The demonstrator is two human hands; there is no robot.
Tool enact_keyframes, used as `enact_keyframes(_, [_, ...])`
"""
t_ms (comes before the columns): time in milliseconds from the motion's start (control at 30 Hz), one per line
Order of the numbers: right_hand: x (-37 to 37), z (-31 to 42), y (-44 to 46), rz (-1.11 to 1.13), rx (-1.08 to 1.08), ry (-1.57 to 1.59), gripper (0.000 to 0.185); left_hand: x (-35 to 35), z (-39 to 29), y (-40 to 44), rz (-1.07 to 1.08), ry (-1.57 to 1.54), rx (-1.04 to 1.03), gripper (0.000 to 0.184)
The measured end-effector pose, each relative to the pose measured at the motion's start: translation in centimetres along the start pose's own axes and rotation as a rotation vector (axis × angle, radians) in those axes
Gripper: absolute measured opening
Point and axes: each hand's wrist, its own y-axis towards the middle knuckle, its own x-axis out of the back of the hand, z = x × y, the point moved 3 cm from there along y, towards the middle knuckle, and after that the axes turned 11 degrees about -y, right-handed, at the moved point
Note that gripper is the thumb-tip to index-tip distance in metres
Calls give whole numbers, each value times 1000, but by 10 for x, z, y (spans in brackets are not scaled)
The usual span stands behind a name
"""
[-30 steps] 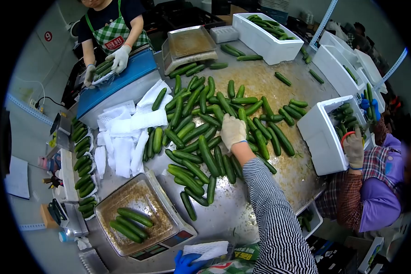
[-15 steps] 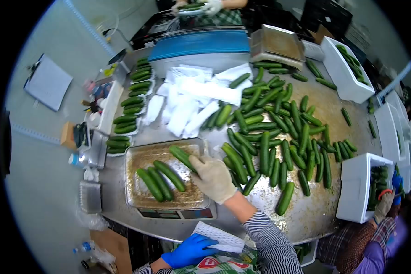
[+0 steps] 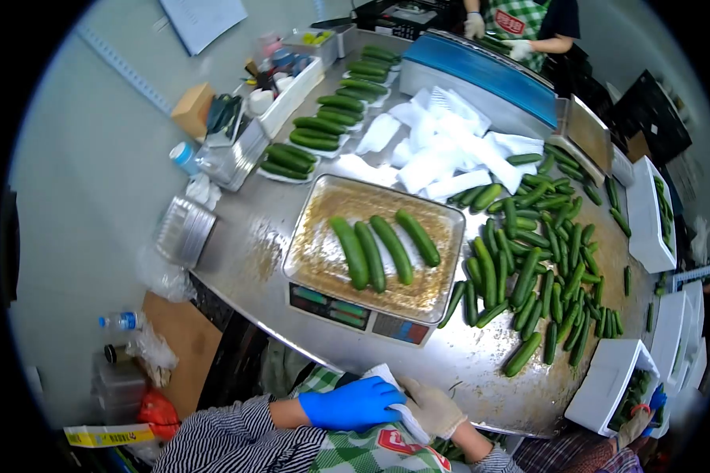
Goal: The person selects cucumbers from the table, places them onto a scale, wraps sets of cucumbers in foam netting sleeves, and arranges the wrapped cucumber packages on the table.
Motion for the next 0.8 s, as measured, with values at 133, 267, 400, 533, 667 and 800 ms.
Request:
enact_keyframes(133, [-23,16,-15,-32,-185,49,45,13,-6,-8,3,-21,12,13])
enact_keyframes(267, [-23,32,-13,-190,-158,95,43,29,-9,-28,-27,73,-30,14])
enact_keyframes(400, [-20,35,2,-218,-84,-406,45,30,-7,-45,5,133,-94,18])
enact_keyframes(533, [-19,54,20,-260,119,-476,43,45,-9,-54,78,134,-38,22])
enact_keyframes(667, [40,62,59,-702,155,-531,36,47,-8,-65,137,0,74,42])
enact_keyframes(800, [109,34,136,-1061,-46,-655,44,32,6,-52,232,35,109,60])
